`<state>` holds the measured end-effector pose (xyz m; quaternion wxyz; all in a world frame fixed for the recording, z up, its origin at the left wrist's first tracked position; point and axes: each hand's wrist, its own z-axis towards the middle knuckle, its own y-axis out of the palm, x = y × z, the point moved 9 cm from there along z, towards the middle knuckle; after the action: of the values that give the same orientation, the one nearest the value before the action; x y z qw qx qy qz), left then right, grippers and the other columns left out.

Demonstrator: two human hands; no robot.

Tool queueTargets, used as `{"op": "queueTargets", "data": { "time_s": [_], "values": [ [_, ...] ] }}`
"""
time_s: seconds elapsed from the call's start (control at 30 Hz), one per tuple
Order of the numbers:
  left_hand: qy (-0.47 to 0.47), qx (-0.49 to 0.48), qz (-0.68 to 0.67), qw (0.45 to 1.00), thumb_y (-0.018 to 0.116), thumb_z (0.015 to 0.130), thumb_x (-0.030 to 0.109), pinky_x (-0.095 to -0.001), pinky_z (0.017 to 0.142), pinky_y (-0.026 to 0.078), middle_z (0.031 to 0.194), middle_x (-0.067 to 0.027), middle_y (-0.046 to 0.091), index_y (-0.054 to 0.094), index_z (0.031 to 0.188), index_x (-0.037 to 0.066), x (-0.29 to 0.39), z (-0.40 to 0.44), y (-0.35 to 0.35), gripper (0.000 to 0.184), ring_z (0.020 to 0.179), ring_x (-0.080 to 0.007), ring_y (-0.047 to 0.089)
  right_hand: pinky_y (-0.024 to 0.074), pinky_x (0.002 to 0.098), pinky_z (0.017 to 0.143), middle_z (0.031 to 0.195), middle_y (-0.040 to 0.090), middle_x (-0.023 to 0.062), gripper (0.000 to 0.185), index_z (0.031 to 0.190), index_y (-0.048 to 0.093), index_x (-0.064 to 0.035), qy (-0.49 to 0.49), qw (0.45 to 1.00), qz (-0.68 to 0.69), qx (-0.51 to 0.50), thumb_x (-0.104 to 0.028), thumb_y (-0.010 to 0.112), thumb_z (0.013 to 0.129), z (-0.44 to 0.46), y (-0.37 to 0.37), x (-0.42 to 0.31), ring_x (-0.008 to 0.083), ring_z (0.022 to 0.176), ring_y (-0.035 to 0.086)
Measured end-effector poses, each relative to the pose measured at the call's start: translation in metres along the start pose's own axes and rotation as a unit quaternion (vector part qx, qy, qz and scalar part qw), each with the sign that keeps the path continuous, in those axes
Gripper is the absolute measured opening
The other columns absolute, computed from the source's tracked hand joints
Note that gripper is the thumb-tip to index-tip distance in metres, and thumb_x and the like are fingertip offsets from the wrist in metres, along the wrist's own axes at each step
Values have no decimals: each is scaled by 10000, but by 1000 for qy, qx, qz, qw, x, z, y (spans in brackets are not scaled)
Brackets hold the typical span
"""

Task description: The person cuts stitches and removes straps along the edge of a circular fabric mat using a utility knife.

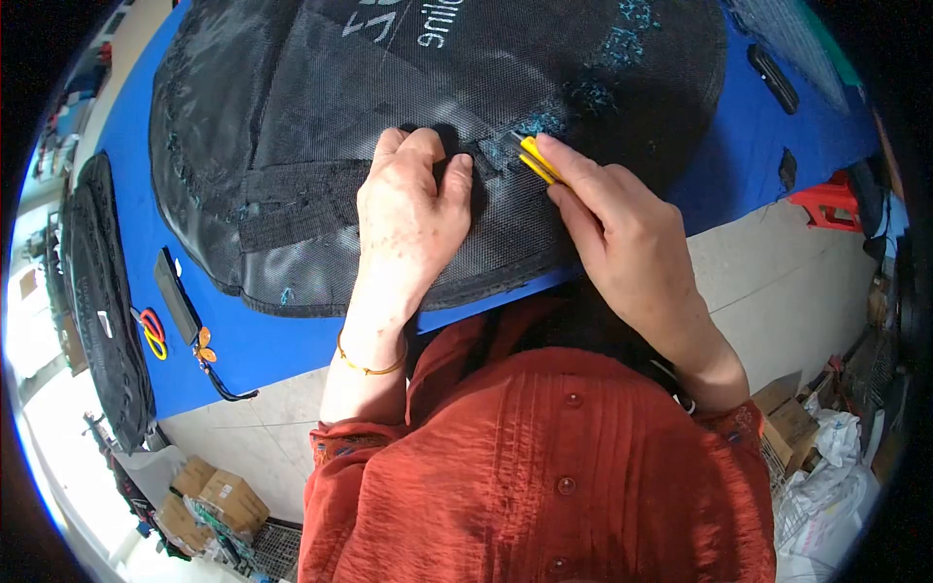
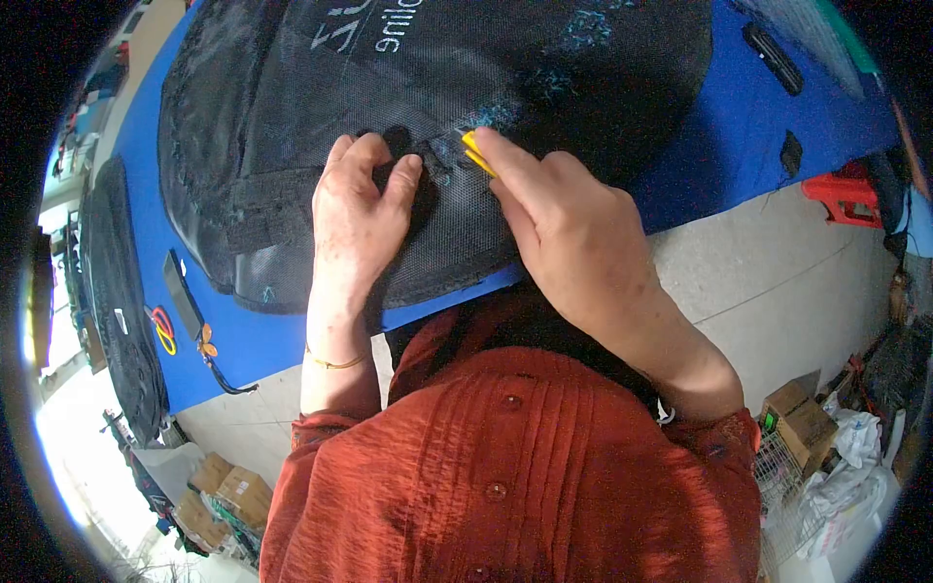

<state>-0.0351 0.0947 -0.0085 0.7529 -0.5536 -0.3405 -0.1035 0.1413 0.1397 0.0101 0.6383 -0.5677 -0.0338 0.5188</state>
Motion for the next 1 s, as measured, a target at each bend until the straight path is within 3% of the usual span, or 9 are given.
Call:
{"op": "queueTargets", "data": {
  "time_s": [0.17,0.37,0.43,1.0],
  "values": [
    [-10,-4,-5,1000,727,870,109,-455,703,527,880,-181,595,603,871,-2,-1,0,1,167,781,-384,637,555,432,563,806,615,131,426,1357,608,-157,16,998,-12,-60,-116,681,940,-4,8,-8,342,645,660],
    [-3,-5,-2,1000,729,868,103,-458,693,523,869,-179,590,601,868,-2,-1,0,2,165,772,-379,632,551,432,546,798,598,125,410,1342,614,-155,14,999,-11,-33,-114,678,939,-2,4,-4,344,633,653],
    [1,10,-18,1000,751,873,164,-426,657,479,852,-172,567,615,885,-20,-4,-1,1,230,708,-340,595,551,432,545,796,596,125,412,1344,612,-153,12,999,-12,-42,-111,677,939,-3,5,-8,342,631,652],
    [12,11,0,1000,739,873,145,-448,668,498,854,-176,574,604,880,-8,2,-1,-1,204,727,-365,609,561,418,545,798,600,128,402,1348,610,-150,18,998,-33,-58,-130,664,950,-4,8,-10,340,628,659]
  ]
}}
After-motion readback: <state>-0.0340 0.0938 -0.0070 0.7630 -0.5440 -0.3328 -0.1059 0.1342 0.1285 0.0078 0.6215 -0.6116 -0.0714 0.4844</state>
